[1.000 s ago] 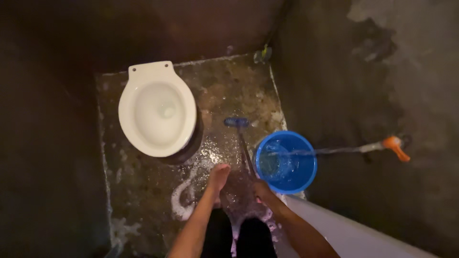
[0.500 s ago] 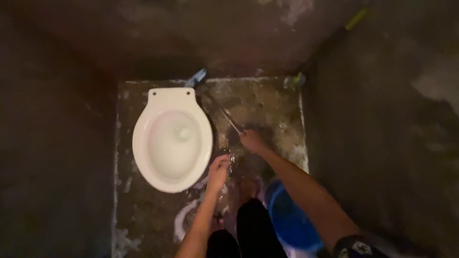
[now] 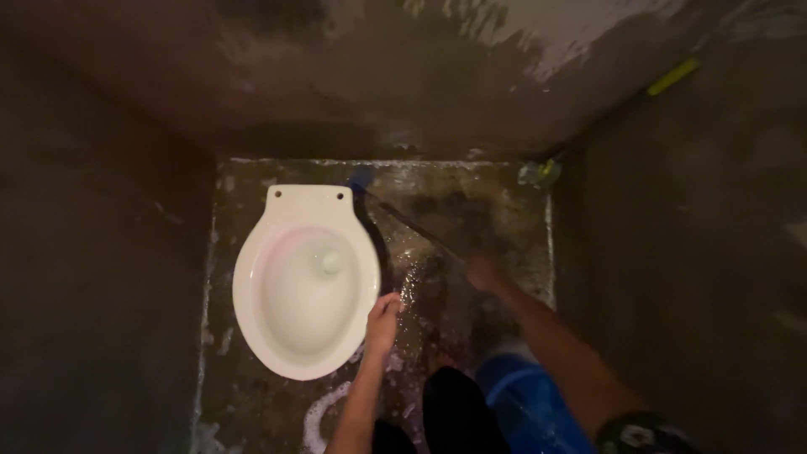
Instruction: The person scoops water from a blue bucket using a small cup and pours it into a squat toilet. They then use a long-handled brush to scrub the toilet bowl and the surrounding tiled floor, repeatedly rinsing the brush in the bucket.
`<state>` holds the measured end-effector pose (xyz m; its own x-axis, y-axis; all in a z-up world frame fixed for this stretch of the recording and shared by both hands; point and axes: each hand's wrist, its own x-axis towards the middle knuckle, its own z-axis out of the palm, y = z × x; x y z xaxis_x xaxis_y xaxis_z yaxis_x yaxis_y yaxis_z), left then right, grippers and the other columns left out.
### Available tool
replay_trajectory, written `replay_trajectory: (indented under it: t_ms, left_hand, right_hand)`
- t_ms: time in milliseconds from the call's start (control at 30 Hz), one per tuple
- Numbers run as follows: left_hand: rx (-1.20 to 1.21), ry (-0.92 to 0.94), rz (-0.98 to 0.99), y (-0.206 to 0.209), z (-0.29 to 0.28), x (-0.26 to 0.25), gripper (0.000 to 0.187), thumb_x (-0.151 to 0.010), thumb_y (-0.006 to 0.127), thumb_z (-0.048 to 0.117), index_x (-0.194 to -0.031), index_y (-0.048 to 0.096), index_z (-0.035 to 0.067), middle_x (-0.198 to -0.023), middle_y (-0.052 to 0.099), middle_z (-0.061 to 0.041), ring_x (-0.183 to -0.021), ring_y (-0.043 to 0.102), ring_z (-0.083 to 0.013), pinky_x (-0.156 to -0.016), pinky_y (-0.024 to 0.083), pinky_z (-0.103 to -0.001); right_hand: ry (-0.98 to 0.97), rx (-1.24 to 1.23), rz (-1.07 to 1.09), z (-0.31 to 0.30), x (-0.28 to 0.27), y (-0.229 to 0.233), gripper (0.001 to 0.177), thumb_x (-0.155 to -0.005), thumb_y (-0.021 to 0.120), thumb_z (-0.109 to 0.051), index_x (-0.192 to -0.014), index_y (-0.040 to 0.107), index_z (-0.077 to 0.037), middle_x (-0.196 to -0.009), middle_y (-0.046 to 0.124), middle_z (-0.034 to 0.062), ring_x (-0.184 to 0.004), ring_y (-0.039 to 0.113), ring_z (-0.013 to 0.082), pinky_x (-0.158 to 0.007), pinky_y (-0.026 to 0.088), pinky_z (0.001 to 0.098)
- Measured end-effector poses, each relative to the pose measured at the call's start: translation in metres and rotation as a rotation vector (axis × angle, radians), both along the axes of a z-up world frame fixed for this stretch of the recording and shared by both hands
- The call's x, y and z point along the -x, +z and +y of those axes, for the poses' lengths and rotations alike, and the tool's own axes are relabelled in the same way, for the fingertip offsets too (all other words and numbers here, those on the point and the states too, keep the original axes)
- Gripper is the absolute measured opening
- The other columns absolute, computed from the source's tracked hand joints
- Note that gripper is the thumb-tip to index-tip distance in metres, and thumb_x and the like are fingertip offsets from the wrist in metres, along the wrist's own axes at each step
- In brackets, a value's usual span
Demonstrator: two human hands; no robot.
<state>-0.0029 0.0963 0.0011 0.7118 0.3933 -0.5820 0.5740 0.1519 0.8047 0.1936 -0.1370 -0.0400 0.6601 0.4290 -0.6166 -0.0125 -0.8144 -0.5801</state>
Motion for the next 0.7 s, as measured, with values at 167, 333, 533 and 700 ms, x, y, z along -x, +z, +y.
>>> replay_trajectory:
  t_ms: [167,333,533,700]
  left_hand:
    - [0.081,-0.04,-0.035,0.008,-0.033,-0.008,0.036,-0.097,0.067,0.034,-0.12,0.074,0.006,-0.101,0.075,-0.004,-0.098,0.067,-0.0154,-0.093,0.051,-0.03]
    - [0.089,-0.114,-0.02,0.057,-0.053,-0.019,0.035,-0.096,0.067,0.032,-0.121,0.072,0.007,-0.104,0.075,-0.004,-0.098,0.068,-0.0144,-0.091,0.051,-0.029]
    - [-0.004,-0.178,0.042,0.064,-0.048,-0.011,0.031,-0.095,0.063,0.025,-0.122,0.072,0.013,-0.105,0.075,-0.002,-0.097,0.066,-0.0145,-0.088,0.049,-0.029]
    - [0.043,-0.091,0.068,0.035,-0.04,0.059,0.027,-0.096,0.063,0.024,-0.117,0.074,0.011,-0.104,0.075,-0.004,-0.096,0.066,-0.0154,-0.085,0.051,-0.031]
  right_hand:
    - [-0.325,0.0,0.233,-0.069,0.122,0.056,0.027,-0.086,0.062,-0.022,-0.102,0.071,-0.002,-0.097,0.072,0.0213,-0.086,0.07,0.0354,-0.079,0.055,0.049]
    - [-0.577,-0.074,0.298,-0.08,0.167,0.076,0.029,-0.087,0.061,-0.021,-0.108,0.07,-0.002,-0.098,0.072,0.02,-0.086,0.069,0.0333,-0.077,0.055,0.0481]
    - [-0.563,-0.13,0.185,0.023,0.103,0.004,0.033,-0.089,0.059,-0.02,-0.115,0.068,-0.003,-0.099,0.072,0.0184,-0.085,0.069,0.0308,-0.076,0.056,0.0471]
    - [-0.495,-0.118,0.185,0.037,0.207,-0.003,0.037,-0.09,0.057,-0.019,-0.121,0.067,-0.003,-0.101,0.072,0.0171,-0.084,0.069,0.0287,-0.074,0.056,0.0462]
